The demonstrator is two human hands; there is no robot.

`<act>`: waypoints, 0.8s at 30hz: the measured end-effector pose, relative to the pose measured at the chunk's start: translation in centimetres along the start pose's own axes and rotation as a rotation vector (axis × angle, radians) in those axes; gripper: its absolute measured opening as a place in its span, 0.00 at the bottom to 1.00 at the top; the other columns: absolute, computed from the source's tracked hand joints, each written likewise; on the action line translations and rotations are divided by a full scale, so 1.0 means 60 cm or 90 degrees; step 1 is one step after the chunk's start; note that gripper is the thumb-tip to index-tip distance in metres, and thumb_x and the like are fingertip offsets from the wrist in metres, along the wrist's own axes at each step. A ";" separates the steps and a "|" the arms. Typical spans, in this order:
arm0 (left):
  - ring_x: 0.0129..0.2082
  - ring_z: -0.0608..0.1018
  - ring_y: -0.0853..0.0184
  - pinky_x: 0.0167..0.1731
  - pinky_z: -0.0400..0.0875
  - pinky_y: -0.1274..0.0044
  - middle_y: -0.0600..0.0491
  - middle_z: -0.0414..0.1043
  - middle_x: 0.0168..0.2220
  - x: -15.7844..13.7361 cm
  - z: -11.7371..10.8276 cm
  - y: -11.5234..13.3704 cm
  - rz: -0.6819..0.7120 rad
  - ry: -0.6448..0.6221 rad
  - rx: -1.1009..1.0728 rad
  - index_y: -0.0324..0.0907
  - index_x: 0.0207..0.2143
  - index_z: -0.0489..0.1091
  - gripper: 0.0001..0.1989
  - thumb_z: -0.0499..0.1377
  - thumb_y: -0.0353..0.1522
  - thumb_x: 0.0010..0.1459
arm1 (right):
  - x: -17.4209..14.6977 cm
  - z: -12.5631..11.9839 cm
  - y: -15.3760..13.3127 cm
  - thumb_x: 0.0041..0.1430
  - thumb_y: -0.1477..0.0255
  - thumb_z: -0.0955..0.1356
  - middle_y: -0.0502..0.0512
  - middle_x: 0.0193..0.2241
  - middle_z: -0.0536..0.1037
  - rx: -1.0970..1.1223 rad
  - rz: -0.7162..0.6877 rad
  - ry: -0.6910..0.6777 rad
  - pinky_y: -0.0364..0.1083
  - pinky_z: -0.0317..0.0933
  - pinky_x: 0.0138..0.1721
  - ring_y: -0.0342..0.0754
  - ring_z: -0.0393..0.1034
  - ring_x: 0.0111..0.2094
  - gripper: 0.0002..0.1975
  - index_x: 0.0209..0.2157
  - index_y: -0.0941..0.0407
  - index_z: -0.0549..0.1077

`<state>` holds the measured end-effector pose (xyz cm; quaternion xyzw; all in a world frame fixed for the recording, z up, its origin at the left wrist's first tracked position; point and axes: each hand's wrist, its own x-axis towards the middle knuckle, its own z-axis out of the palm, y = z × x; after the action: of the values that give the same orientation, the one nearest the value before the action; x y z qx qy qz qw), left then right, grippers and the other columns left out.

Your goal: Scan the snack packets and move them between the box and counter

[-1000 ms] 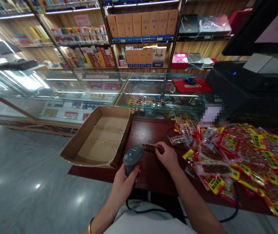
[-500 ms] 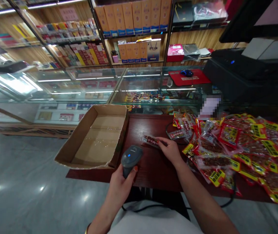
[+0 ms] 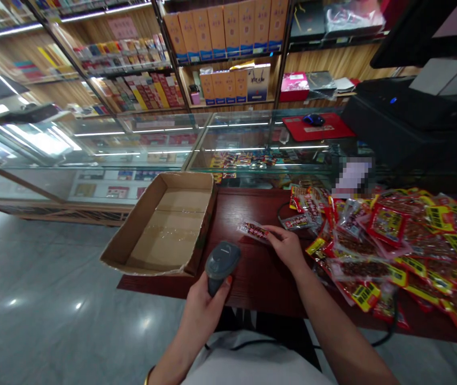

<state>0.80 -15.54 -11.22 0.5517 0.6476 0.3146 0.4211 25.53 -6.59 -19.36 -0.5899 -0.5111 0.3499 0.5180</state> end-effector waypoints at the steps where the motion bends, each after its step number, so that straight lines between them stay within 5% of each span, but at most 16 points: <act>1: 0.23 0.74 0.64 0.26 0.68 0.77 0.54 0.75 0.22 0.000 -0.001 0.000 -0.005 -0.001 -0.002 0.38 0.36 0.77 0.16 0.62 0.43 0.56 | 0.001 0.000 -0.001 0.56 0.66 0.69 0.52 0.40 0.85 -0.004 0.000 0.000 0.55 0.69 0.51 0.56 0.79 0.44 0.13 0.40 0.50 0.83; 10: 0.22 0.71 0.68 0.24 0.65 0.79 0.54 0.72 0.23 0.003 0.015 -0.023 -0.013 -0.044 -0.134 0.38 0.33 0.74 0.13 0.61 0.41 0.57 | -0.004 -0.009 0.005 0.52 0.59 0.71 0.55 0.38 0.85 -0.052 0.047 0.042 0.58 0.68 0.50 0.59 0.79 0.42 0.16 0.40 0.51 0.83; 14: 0.18 0.69 0.71 0.21 0.63 0.79 0.52 0.73 0.23 0.016 0.021 -0.052 -0.051 -0.125 -0.258 0.38 0.30 0.71 0.15 0.61 0.43 0.55 | 0.016 -0.007 -0.042 0.50 0.55 0.72 0.56 0.39 0.85 -0.007 0.082 0.079 0.53 0.71 0.43 0.57 0.79 0.40 0.22 0.43 0.53 0.82; 20: 0.20 0.69 0.71 0.22 0.63 0.80 0.55 0.70 0.21 0.020 0.025 -0.080 -0.023 -0.153 -0.222 0.39 0.32 0.72 0.10 0.62 0.38 0.55 | 0.116 0.131 -0.198 0.51 0.59 0.74 0.54 0.31 0.84 0.057 0.019 -0.124 0.47 0.69 0.26 0.52 0.78 0.26 0.17 0.41 0.53 0.82; 24: 0.19 0.69 0.70 0.22 0.63 0.79 0.56 0.68 0.20 0.016 0.023 -0.083 -0.018 -0.121 -0.192 0.39 0.32 0.71 0.13 0.61 0.41 0.57 | 0.153 0.219 -0.246 0.51 0.62 0.75 0.53 0.32 0.84 0.015 -0.034 -0.156 0.50 0.72 0.32 0.50 0.78 0.26 0.14 0.39 0.53 0.82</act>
<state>-0.27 -15.63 -16.36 0.5004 0.5577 0.3486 0.5630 11.73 4.74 -6.85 -0.5229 -0.5818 0.4114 0.4678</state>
